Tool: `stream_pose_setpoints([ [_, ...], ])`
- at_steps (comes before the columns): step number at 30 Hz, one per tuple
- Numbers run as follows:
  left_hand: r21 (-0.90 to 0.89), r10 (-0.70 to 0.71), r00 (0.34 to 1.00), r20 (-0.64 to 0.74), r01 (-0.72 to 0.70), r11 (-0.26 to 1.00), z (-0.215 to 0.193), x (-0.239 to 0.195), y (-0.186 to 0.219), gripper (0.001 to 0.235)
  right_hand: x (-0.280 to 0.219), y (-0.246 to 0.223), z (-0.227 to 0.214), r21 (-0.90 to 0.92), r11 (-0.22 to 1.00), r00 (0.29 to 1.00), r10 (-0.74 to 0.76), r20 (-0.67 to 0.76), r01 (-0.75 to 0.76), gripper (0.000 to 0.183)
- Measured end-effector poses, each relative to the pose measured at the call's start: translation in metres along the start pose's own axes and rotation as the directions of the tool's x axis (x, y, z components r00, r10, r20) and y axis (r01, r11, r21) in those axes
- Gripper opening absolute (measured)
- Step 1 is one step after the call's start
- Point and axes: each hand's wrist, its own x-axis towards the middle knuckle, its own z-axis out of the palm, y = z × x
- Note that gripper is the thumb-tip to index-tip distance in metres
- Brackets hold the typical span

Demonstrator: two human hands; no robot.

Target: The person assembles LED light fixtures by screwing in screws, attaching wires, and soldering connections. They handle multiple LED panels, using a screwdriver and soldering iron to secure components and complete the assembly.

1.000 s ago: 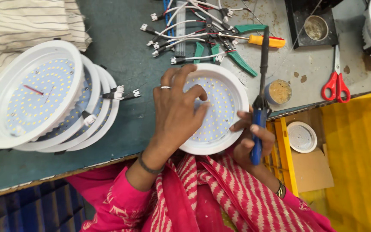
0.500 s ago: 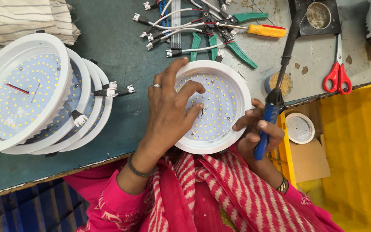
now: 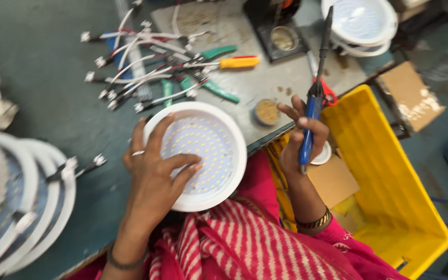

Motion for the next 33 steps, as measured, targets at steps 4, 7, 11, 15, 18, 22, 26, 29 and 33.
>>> stream_pose_setpoints([
  [4, 0.044, -0.024, 0.999, -0.032, 0.026, 0.999, 0.009, 0.000, 0.007, 0.013, 0.013, 0.013, -0.029, -0.108, 0.987, 0.986, 0.132, 0.103, -0.121, 0.037],
  [7, 0.125, -0.022, 0.997, -0.069, 0.030, 0.992, 0.017, 0.002, 0.008, 0.012, 0.014, 0.017, -0.040, -0.172, 0.967, 0.948, 0.223, 0.229, -0.186, 0.034],
  [11, 0.119, -0.056, 0.994, -0.097, 0.067, 0.991, 0.018, -0.002, 0.004, 0.014, 0.012, 0.021, -0.037, -0.231, 0.957, 0.876, 0.258, 0.407, -0.175, 0.074],
  [15, -0.003, -0.017, 0.994, -0.108, 0.017, 1.000, 0.011, -0.004, 0.000, 0.014, 0.012, 0.028, -0.031, -0.238, 0.950, 0.868, 0.286, 0.405, -0.202, 0.079],
  [18, -0.090, 0.053, 0.998, -0.027, -0.055, 0.994, 0.003, -0.005, -0.011, 0.020, 0.010, 0.027, -0.028, -0.221, 0.942, 0.884, 0.319, 0.343, -0.254, 0.080],
  [22, -0.115, 0.043, 0.998, -0.047, -0.048, 0.992, 0.003, -0.012, -0.017, 0.012, 0.017, 0.007, -0.020, -0.105, 0.964, 0.904, 0.264, 0.336, -0.243, 0.087],
  [26, -0.074, 0.006, 0.992, -0.126, -0.016, 0.997, 0.016, -0.012, -0.011, 0.008, 0.018, -0.037, -0.005, 0.135, 0.948, 0.907, 0.224, 0.358, -0.287, 0.083],
  [29, -0.054, -0.007, 0.987, -0.159, -0.002, 0.999, 0.018, -0.011, -0.008, 0.007, 0.019, -0.068, 0.014, 0.112, 0.959, 0.862, 0.178, 0.475, -0.259, 0.085],
  [33, -0.105, -0.002, 0.988, -0.156, -0.015, 0.994, 0.013, -0.010, -0.010, 0.006, 0.025, -0.082, 0.039, -0.018, 0.987, 0.766, 0.136, 0.628, -0.160, 0.083],
])
